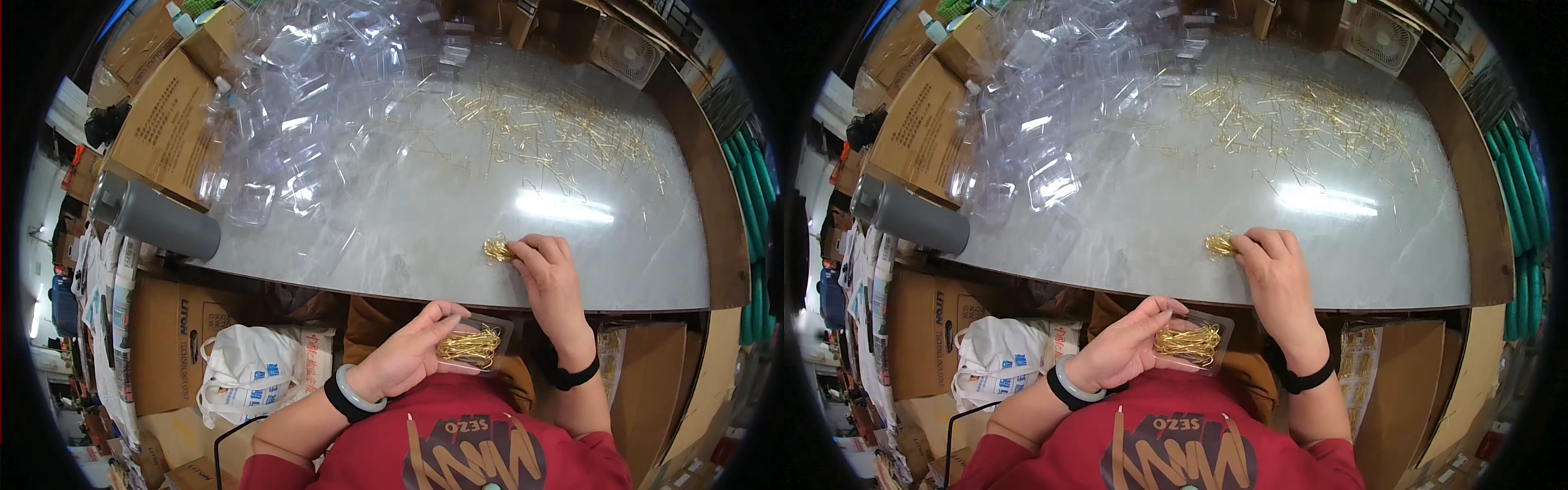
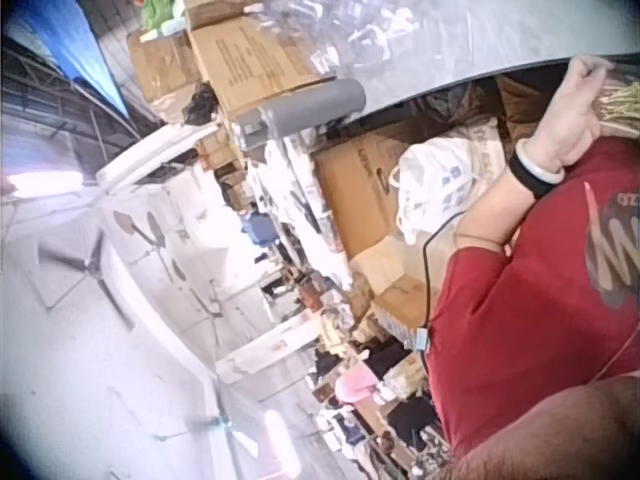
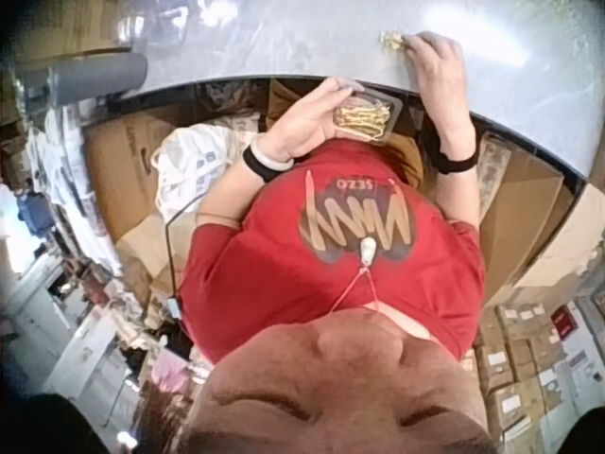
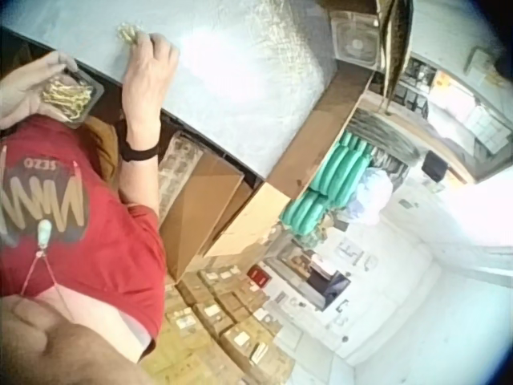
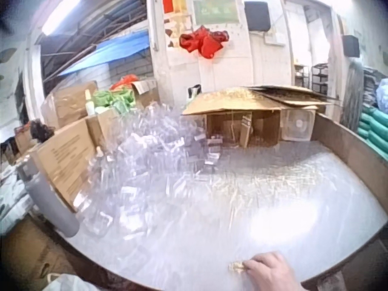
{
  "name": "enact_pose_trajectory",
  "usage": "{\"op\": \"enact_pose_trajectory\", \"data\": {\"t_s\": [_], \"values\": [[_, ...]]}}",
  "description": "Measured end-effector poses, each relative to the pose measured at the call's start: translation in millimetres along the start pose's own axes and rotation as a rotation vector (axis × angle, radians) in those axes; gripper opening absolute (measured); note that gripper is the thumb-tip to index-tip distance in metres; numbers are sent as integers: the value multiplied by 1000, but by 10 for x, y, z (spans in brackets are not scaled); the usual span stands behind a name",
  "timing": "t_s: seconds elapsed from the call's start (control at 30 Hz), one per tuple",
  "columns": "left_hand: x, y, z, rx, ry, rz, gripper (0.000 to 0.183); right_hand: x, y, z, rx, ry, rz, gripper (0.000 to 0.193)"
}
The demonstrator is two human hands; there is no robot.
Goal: Gathering small gold metal pins, placing them into small clear plastic bags, and organizing the bags into a shipping box.
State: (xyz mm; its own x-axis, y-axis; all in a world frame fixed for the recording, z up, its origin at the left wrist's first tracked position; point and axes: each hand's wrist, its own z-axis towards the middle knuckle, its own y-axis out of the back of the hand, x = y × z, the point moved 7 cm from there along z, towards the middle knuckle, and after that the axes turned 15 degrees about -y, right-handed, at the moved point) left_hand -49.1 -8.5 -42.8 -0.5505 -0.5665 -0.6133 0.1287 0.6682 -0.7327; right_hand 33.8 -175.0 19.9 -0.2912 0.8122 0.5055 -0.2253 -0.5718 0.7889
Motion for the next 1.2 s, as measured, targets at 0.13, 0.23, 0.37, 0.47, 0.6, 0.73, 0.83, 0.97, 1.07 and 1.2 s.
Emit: {"op": "enact_pose_trajectory", "data": {"t_s": [0.13, 0.23, 0.37, 0.47, 0.6, 0.73, 0.83, 0.97, 1.07, 1.2], "values": [[195, 69, -44, -68, 69, -55, 37, 84, -93, -47, -30, 8, -23, 28], [229, 58, 1, -103, -6, -92, 39, 166, -133, -136, -19, 30, -4, 31], [253, 81, 30, -136, -59, -86, 41, 241, -158, -346, 73, 46, 13, 38], [260, 96, 14, -143, -78, -92, 40, 403, -133, -568, 230, 94, 48, 42], [282, 132, 22, -84, -97, -125, 39, 428, -198, -792, 247, 82, 76, 44], [206, 101, -39, -85, -126, -54, 40, 461, -149, -791, 187, 103, 98, 44], [68, 29, -53, -57, -221, 28, 41, 541, -60, -734, 136, 129, 86, 44], [-200, -66, 57, -101, -402, 250, 45, 640, 68, -583, 25, 140, 36, 44], [-274, -92, 177, -132, -488, 343, 45, 630, 81, -490, -48, 134, 32, 42], [-382, -82, 305, -109, -600, 595, 42, 581, 94, -331, -10, 74, -10, 38]]}}
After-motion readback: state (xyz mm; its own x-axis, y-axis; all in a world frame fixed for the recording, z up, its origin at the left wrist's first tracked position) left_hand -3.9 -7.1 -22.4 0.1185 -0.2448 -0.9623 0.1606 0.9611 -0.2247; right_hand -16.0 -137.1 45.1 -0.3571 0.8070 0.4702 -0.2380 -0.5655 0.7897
